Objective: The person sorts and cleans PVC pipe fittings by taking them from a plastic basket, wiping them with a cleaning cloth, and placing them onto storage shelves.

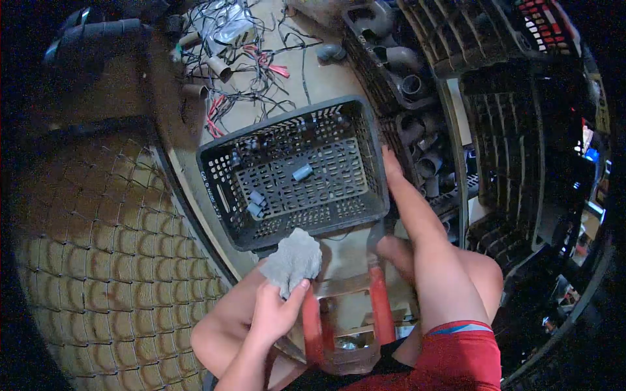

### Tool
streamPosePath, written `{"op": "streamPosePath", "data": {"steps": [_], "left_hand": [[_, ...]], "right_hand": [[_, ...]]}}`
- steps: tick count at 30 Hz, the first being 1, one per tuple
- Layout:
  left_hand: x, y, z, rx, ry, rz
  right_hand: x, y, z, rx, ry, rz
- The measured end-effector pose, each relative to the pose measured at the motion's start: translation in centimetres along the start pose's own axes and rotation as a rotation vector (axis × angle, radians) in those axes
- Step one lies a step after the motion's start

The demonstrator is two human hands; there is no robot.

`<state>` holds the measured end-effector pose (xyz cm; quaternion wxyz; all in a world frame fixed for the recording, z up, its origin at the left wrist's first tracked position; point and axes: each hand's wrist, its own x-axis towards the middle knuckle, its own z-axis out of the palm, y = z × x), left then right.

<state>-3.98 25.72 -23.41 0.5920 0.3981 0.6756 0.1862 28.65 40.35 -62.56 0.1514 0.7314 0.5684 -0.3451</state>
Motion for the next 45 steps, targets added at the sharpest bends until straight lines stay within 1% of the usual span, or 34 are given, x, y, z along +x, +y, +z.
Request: {"op": "streamPosePath", "data": {"steps": [2, 3, 5, 6, 8, 9, 11, 12, 14, 15, 16, 17, 18, 19, 20, 21, 22, 23, 24, 25, 26, 28, 29, 30, 32, 34, 36, 38, 40, 42, 43, 44, 45], "left_hand": [[-0.2, 0.4, -0.1, 0.007, -0.007, -0.022], [-0.2, 0.7, -0.1, 0.007, -0.002, -0.016], [-0.3, 0.6, -0.2, 0.014, 0.002, -0.014], [-0.5, 0.4, -0.1, 0.014, 0.012, 0.014], [-0.5, 0.5, -0.1, 0.004, 0.03, 0.047], [-0.7, 0.8, -0.2, 0.025, 0.029, 0.051], [-1.1, 1.1, -0.2, 0.028, 0.033, 0.069], [-1.2, 1.1, 0.0, -0.009, 0.036, 0.083], [-1.2, 2.0, 0.2, -0.065, 0.014, 0.148], [-1.5, 2.7, -0.1, -0.033, 0.019, 0.116], [-1.8, 3.3, -0.4, 0.0, 0.031, 0.09], [-1.8, 2.7, -0.2, -0.021, 0.07, 0.159], [-1.5, 2.1, -0.1, -0.03, 0.067, 0.207], [-1.3, 1.6, -0.1, -0.005, 0.105, 0.222], [-1.5, 1.6, -0.2, 0.019, 0.146, 0.231], [-1.9, 2.3, -0.4, 0.02, 0.144, 0.13], [-2.8, 3.7, -0.3, 0.068, 0.245, 0.194], [-2.7, 3.4, -0.3, 0.016, 0.248, 0.245], [-2.3, 2.4, -0.5, -0.036, 0.248, 0.289], [-2.3, 2.1, -0.9, -0.047, 0.232, 0.281], [-1.7, 1.4, -1.3, -0.053, 0.23, 0.311], [-0.6, 0.2, -1.7, -0.044, 0.275, 0.277], [-0.4, 0.1, -1.8, -0.11, 0.271, 0.284], [-0.8, 0.6, -1.9, -0.108, 0.274, 0.318], [-1.5, 1.3, -1.6, -0.064, 0.423, 0.308], [-0.4, 0.1, -1.3, -0.077, 0.407, 0.305], [0.7, -1.1, -1.4, -0.056, 0.284, 0.286], [1.5, -1.5, -1.1, -0.052, 0.289, 0.268], [1.2, -0.8, -1.0, -0.048, 0.296, 0.244], [-0.2, 0.7, -0.9, 0.116, 0.312, 0.254], [0.4, 0.0, -0.9, 0.112, 0.318, 0.253], [1.6, -1.2, -0.5, 0.084, 0.317, 0.296], [2.4, -2.0, -0.4, 0.053, 0.317, 0.336]], "right_hand": [[-0.1, 0.8, 0.6, 0.187, 0.052, 0.113], [-0.7, 0.9, 0.0, 0.005, -0.021, -0.003], [-1.7, 0.1, -0.9, -0.17, -0.096, -0.119], [-2.0, 0.2, -0.9, 0.059, -0.094, 0.048], [-2.3, 0.3, -1.6, 0.277, -0.085, 0.21], [-1.6, 2.6, -0.4, -0.034, -0.047, -0.196], [-2.2, 3.3, -1.1, -0.37, 0.001, -0.601], [-3.6, 2.3, -1.9, -0.146, -0.045, -0.402], [-7.2, 0.4, -4.6, -0.079, -0.042, -0.35], [-9.2, -0.1, -6.2, -0.236, -0.017, -0.494], [-10.5, -0.7, -7.3, -0.347, 0.006, -0.569], [-11.3, -1.0, -8.2, -0.512, 0.011, -0.598], [-11.7, -1.0, -8.9, -0.691, 0.005, -0.616], [-11.9, -0.8, -9.7, -0.85, -0.014, -0.64], [-11.8, -0.4, -9.9, -0.898, -0.024, -0.656], [-11.8, 0.0, -9.6, -0.764, 0.016, -0.627], [-12.9, 0.1, -10.2, -0.631, 0.053, -0.596], [-13.9, 0.2, -10.7, -0.6, 0.073, -0.526], [-18.4, -1.7, -14.0, -0.685, 0.054, -0.554], [-23.0, -3.7, -17.5, -0.768, 0.037, -0.584], [-26.1, -5.3, -19.9, -0.776, 0.064, -0.57], [-30.9, -7.2, -23.2, -0.282, 0.194, -0.698], [-33.2, -8.0, -25.5, -0.15, 0.31, -0.818], [-35.3, -8.9, -28.3, -0.016, 0.429, -0.944], [-39.9, -10.4, -35.0, 0.077, 0.779, -1.137], [-44.4, -10.8, -42.6, 0.022, 1.044, -1.119], [-47.8, -10.4, -48.7, -0.002, 1.304, -1.017], [-47.7, -8.0, -53.8, -0.052, 1.437, -0.744], [-46.9, -4.9, -57.1, -0.018, 1.52, -0.51], [-44.8, -1.1, -58.9, 0.03, 1.466, -0.161], [-43.3, 1.3, -59.7, 0.025, 1.389, -0.049], [-42.3, 3.3, -60.3, 0.02, 1.309, 0.06], [-42.3, 3.9, -59.8, 0.015, 1.391, 0.097]]}}
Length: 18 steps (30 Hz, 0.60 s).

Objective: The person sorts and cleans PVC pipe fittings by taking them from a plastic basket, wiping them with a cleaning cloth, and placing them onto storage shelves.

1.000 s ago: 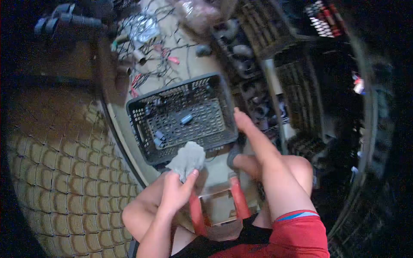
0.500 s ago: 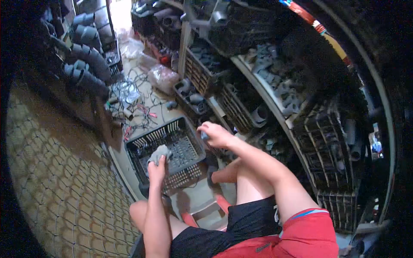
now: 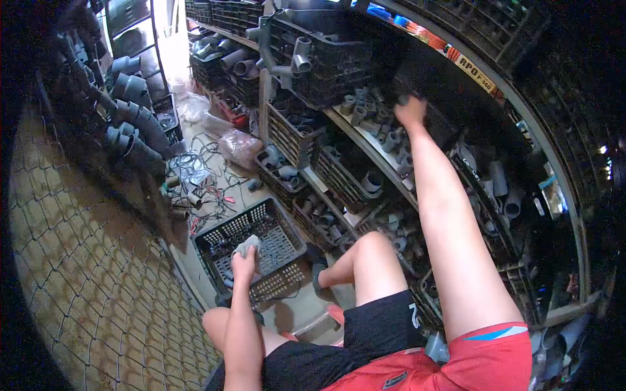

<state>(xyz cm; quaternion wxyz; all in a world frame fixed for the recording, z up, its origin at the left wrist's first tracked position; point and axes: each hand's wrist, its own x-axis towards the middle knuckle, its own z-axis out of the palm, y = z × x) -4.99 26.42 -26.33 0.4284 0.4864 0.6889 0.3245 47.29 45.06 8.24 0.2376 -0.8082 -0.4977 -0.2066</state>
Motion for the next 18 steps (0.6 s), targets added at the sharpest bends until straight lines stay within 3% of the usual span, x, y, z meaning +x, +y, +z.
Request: {"op": "streamPosePath", "data": {"steps": [1, 2, 5, 6, 9, 16, 18], "left_hand": [[0.1, -0.2, -0.2, -0.003, 0.007, -0.006], [0.2, -0.5, -0.2, -0.047, -0.016, -0.012], [0.5, -1.1, -0.5, -0.083, -0.058, -0.036], [0.5, -1.2, -0.4, -0.097, -0.037, -0.017], [0.5, -0.5, -0.5, -0.088, 0.004, 0.027], [-0.1, 1.1, -0.8, -0.053, -0.029, -0.061], [-0.1, 1.1, -0.9, -0.055, -0.026, -0.009]], "right_hand": [[-0.7, 0.4, 0.0, -0.023, 0.081, 0.026], [-0.6, 0.6, -0.3, 0.018, -0.014, 0.129], [-1.2, 1.6, 0.9, -0.005, -0.022, 0.226], [-1.5, 2.3, 1.1, -0.032, -0.034, 0.078], [-2.4, 2.6, 2.1, -0.038, 0.095, 0.022], [-3.5, 2.1, 0.8, 0.027, 0.061, 0.046], [-3.8, 2.0, 0.7, 0.049, 0.027, 0.074]]}}
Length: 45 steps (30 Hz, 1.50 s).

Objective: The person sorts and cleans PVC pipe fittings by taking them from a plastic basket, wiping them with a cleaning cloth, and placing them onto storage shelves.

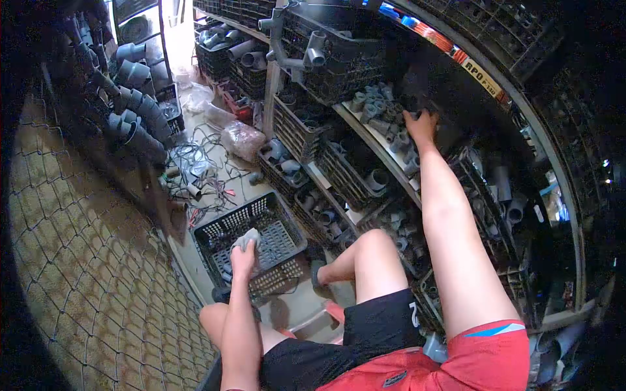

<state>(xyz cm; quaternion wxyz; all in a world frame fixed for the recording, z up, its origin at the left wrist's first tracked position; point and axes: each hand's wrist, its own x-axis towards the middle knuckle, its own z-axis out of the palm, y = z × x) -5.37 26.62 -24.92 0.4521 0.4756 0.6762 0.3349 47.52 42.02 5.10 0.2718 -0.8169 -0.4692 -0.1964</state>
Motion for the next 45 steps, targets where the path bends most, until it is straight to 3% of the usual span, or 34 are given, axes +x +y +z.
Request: {"op": "streamPosePath", "data": {"steps": [6, 10, 19, 22, 24, 25, 27, 29, 30, 31, 32, 33, 36, 37, 38, 39, 41, 45], "left_hand": [[-0.5, 0.8, -0.4, -0.001, -0.012, 0.014], [0.2, -0.2, -0.2, 0.035, -0.023, -0.077], [-0.2, 0.1, -0.2, 0.002, -0.005, -0.015], [-0.2, -0.2, -0.2, -0.045, -0.011, 0.002], [0.0, -0.6, 0.1, -0.031, 0.012, 0.006], [0.0, -0.6, 0.0, -0.017, 0.035, 0.011], [0.0, -0.5, -0.1, 0.03, 0.033, -0.011], [-0.6, 0.8, -1.1, -0.032, -0.008, -0.022], [-1.5, 2.8, -2.3, -0.107, -0.056, -0.081], [-1.7, 3.0, -2.7, -0.135, 0.054, 0.024], [-0.8, 2.1, -3.0, 0.115, 0.187, -0.053], [-0.5, 1.0, -3.6, -0.204, 0.198, -0.017], [-1.0, 1.4, -7.2, -0.628, 0.315, -0.108], [-1.3, 1.5, -8.6, -0.798, 0.328, -0.166], [-2.2, 4.9, -8.9, -0.921, 0.522, -0.09], [-2.0, 3.8, -9.0, -0.906, 0.54, -0.107], [-2.0, 1.3, -9.5, -0.571, 0.564, -0.197], [-2.2, 1.3, -9.8, -0.438, 0.495, -0.177]], "right_hand": [[-0.8, -1.4, -0.4, -0.137, -0.051, 0.151], [-1.0, -2.3, -0.9, -0.208, -0.063, 0.173], [-1.2, -2.9, -1.1, -0.205, -0.052, 0.168], [-1.2, -3.6, -1.3, -0.195, 0.005, 0.162], [-1.2, -4.7, -1.5, 0.019, 0.261, 0.118], [-1.0, -5.7, -1.9, 0.022, 0.254, 0.115], [-0.7, -8.2, -2.5, 0.155, 0.587, -0.153], [-1.4, -11.4, -3.9, 0.351, 0.68, -0.5], [-3.1, -13.9, -4.7, 0.442, 0.623, -0.53], [-5.5, -15.9, -5.6, 0.538, 0.562, -0.554], [-8.3, -18.1, -6.4, 0.617, 0.441, -0.574], [-11.2, -19.8, -6.4, 0.687, 0.327, -0.59], [-17.7, -21.8, -0.6, 0.798, 0.11, -0.985], [-20.8, -22.2, 1.9, 0.796, -0.023, -0.969], [-23.9, -22.1, 5.5, 0.822, -0.211, -0.917], [-27.2, -21.8, 9.4, 0.844, -0.396, -0.86], [-34.1, -21.7, 16.8, 0.767, -0.748, -0.762], [-48.4, -19.1, 29.6, 0.375, -1.167, -0.86]]}}
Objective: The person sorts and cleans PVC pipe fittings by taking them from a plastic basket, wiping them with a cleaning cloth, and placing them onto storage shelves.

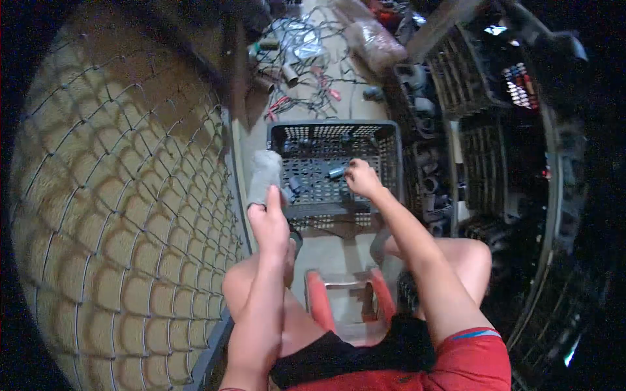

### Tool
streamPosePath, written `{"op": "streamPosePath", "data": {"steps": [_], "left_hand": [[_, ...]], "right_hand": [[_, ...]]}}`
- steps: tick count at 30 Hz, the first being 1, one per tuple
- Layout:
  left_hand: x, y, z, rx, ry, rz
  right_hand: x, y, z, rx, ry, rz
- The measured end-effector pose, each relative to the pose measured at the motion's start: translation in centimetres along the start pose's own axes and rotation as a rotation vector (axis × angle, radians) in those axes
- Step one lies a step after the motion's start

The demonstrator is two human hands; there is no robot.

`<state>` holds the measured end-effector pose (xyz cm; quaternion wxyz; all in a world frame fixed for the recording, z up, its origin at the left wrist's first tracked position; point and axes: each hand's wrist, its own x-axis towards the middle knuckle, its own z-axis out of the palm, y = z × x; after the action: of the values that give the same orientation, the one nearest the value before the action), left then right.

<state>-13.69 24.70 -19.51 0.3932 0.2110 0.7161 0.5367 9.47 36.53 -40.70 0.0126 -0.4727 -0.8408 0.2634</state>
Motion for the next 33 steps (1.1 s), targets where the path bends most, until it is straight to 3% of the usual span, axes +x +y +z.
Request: {"op": "streamPosePath", "data": {"steps": [1, 5, 6, 8, 10, 13, 16, 18, 26, 28, 30, 33], "left_hand": [[-0.1, 0.1, 0.6, -0.103, 0.033, -0.022], [-0.2, -0.3, 0.9, -0.082, -0.061, -0.142], [-0.2, -1.0, 0.9, -0.116, -0.089, -0.149], [-0.1, -1.6, 0.9, -0.13, -0.175, -0.212], [0.0, -2.6, 0.7, -0.151, -0.2, -0.274], [0.3, -1.7, 1.5, -0.141, -0.154, -0.333], [-0.1, -3.2, 2.4, -0.119, -0.181, -0.21], [-1.1, -3.3, 3.5, -0.073, -0.151, -0.16], [-3.9, -3.4, 4.0, -0.024, -0.215, -0.205], [-3.5, -3.2, 3.8, -0.015, -0.209, -0.246], [-3.3, -2.1, 4.1, -0.056, -0.176, -0.406], [-3.2, -3.5, 4.4, -0.067, -0.264, -0.366]], "right_hand": [[1.2, 0.6, 3.2, -0.109, -0.238, 0.088], [3.5, 0.6, 10.1, -0.384, -0.5, 0.043], [3.9, 0.9, 11.4, -0.368, -0.506, 0.034], [3.8, 2.0, 14.7, -0.285, -0.292, 0.146], [3.5, 1.9, 14.8, -0.267, -0.224, 0.185], [1.8, 2.2, 11.8, -0.293, -0.407, 0.329], [-1.6, 4.7, 9.4, -0.264, -0.449, 0.43], [-3.0, 4.7, 6.5, -0.281, -0.737, 0.461], [-3.9, 4.4, 6.0, -0.142, -0.504, 0.426], [-3.1, 5.2, 7.8, -0.093, -0.482, 0.36], [-2.1, 6.3, 9.6, -0.085, -0.453, 0.155], [-0.6, 8.9, 15.9, 0.012, -0.459, 0.224]]}}
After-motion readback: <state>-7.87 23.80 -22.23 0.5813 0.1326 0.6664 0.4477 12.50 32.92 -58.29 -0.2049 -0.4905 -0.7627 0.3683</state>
